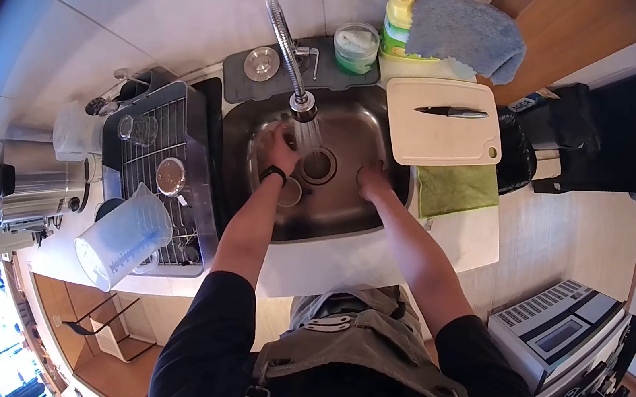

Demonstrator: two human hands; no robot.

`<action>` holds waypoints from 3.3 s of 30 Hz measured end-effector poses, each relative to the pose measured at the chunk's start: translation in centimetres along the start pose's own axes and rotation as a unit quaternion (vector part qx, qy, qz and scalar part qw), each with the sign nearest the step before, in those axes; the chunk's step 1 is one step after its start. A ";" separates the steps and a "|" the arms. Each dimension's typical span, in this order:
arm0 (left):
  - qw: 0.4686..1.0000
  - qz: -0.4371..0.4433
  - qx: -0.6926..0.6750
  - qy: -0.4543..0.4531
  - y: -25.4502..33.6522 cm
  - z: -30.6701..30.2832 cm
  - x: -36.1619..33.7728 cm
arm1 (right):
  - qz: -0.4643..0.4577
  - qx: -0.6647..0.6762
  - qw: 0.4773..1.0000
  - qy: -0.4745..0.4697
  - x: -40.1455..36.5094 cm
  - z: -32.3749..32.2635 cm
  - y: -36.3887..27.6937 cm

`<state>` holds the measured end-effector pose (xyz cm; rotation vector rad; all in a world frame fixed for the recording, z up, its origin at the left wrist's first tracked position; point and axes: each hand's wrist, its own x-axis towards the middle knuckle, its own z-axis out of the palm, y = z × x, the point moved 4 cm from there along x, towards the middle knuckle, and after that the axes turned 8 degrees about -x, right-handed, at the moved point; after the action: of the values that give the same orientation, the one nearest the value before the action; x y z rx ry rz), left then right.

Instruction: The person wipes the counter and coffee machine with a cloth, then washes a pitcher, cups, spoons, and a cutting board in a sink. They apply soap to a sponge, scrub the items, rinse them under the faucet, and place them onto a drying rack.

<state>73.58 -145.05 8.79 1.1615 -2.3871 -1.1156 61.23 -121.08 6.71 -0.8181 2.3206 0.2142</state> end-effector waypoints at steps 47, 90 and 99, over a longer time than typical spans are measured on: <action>0.569 -0.343 -0.741 -0.096 2.5 4.9 -3.4 | 0.015 0.073 0.997 -0.013 -0.5 0.0 0.8; 0.940 -0.165 0.129 -0.271 -5.8 1.2 -7.8 | -0.296 0.376 0.868 0.132 5.9 -5.8 -9.5; 0.894 -0.069 0.313 -0.314 -10.5 6.9 -6.5 | -0.253 0.369 0.851 0.275 -1.5 -10.5 -9.0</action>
<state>80.04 -140.50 -2.99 1.3065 -3.3935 -0.8628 61.99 -131.16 16.29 -1.1110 2.2595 -1.2137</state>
